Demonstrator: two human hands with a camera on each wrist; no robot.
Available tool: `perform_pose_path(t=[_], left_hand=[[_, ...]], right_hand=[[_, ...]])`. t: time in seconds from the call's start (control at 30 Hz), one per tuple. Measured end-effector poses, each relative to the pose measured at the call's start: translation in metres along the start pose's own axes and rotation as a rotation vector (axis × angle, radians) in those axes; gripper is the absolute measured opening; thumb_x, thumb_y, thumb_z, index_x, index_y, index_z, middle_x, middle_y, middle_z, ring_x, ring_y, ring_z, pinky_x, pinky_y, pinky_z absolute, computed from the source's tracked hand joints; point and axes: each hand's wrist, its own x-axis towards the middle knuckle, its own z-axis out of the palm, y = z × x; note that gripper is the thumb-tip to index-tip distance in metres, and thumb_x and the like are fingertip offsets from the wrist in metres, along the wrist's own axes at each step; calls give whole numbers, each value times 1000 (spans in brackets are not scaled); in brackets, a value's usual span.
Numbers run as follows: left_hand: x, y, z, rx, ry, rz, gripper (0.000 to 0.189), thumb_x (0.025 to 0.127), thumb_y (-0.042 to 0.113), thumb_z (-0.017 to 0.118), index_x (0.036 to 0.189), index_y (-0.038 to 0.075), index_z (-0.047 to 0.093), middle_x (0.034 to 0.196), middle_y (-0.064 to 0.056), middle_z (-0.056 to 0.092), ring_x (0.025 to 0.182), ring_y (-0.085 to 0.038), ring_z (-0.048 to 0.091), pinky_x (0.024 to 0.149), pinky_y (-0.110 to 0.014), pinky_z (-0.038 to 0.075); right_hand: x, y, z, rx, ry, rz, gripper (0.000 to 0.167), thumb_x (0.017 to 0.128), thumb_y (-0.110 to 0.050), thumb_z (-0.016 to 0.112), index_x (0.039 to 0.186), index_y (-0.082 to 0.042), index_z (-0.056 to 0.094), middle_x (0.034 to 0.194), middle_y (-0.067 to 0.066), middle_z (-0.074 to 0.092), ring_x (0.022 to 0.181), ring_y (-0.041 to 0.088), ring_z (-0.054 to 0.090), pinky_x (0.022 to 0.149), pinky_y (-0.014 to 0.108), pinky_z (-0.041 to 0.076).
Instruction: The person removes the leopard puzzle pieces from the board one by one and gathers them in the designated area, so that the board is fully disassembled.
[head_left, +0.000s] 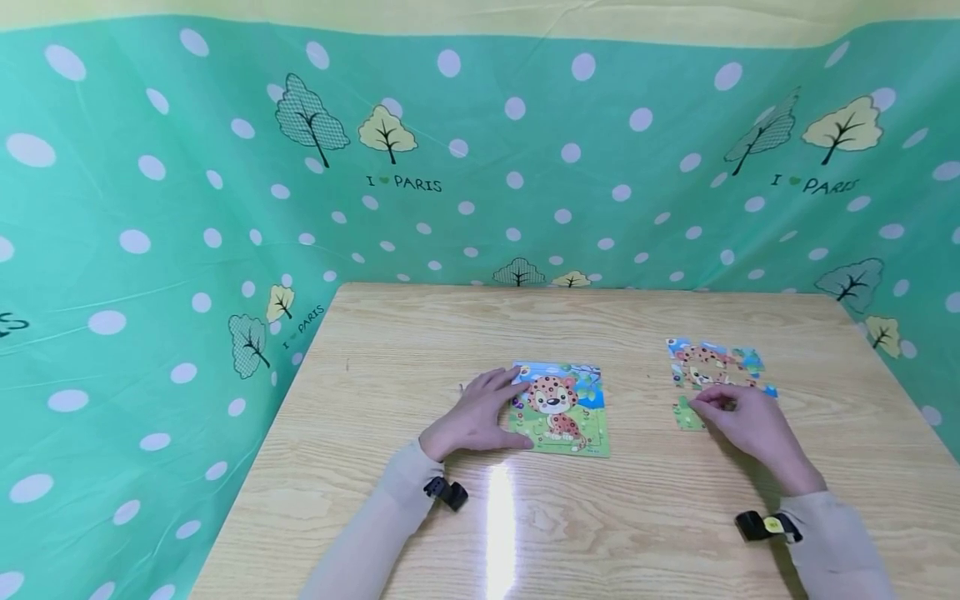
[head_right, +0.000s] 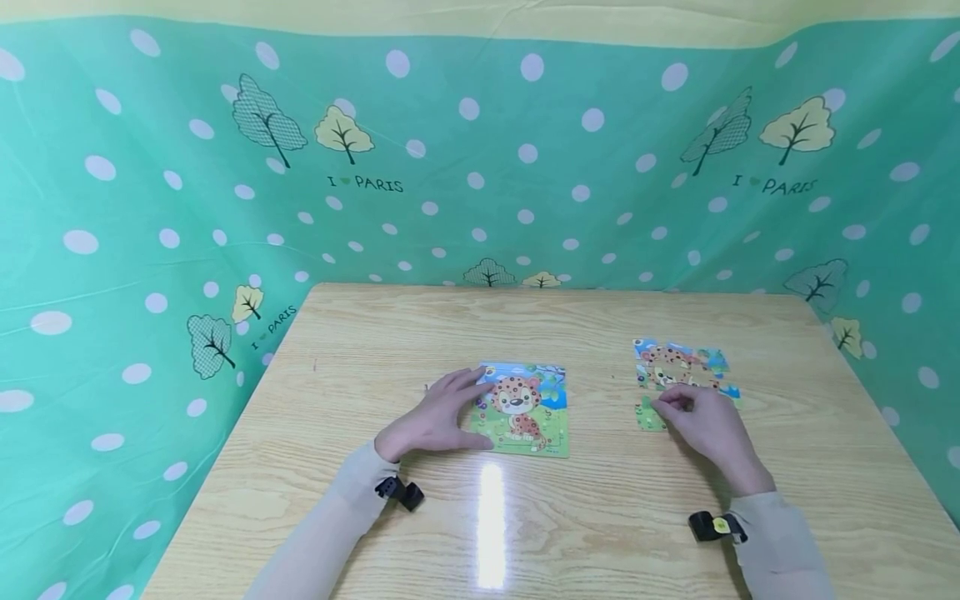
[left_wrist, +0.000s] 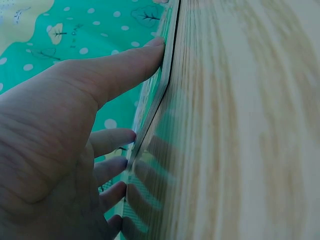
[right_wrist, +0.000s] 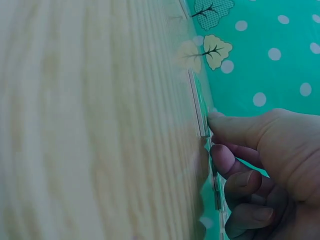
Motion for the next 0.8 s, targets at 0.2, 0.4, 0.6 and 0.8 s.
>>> perform_pose_path(t=[0.2, 0.4, 0.6, 0.8], left_hand=[[1, 0, 0, 4, -2, -2, 99, 86, 58, 82, 167, 24, 37, 181, -1, 16, 167, -32, 11, 134, -64, 9], [1, 0, 0, 5, -1, -1, 99, 86, 58, 83, 167, 24, 38, 180, -2, 17, 167, -32, 12, 134, -63, 10], [0, 0, 0, 1, -1, 1, 98, 86, 57, 83, 167, 23, 38, 180, -3, 18, 167, -32, 12, 134, -63, 11], [0, -1, 0, 0, -1, -2, 98, 86, 57, 83, 167, 23, 38, 180, -3, 18, 167, -32, 12, 134, -63, 10]], right_hand=[[3, 5, -2, -26, -5, 13, 33, 105, -33, 70, 108, -2, 79, 94, 12, 77, 78, 17, 59, 65, 28, 45], [3, 5, -3, -34, -10, 33, 37, 104, -37, 70, 109, -1, 79, 94, 12, 76, 79, 18, 59, 66, 29, 45], [2, 4, -4, -21, -21, 36, 37, 102, -37, 74, 107, -1, 78, 89, 7, 73, 77, 17, 56, 64, 26, 44], [5, 7, -6, -23, -21, 63, 40, 102, -40, 74, 108, -1, 77, 90, 8, 72, 77, 19, 55, 66, 29, 44]])
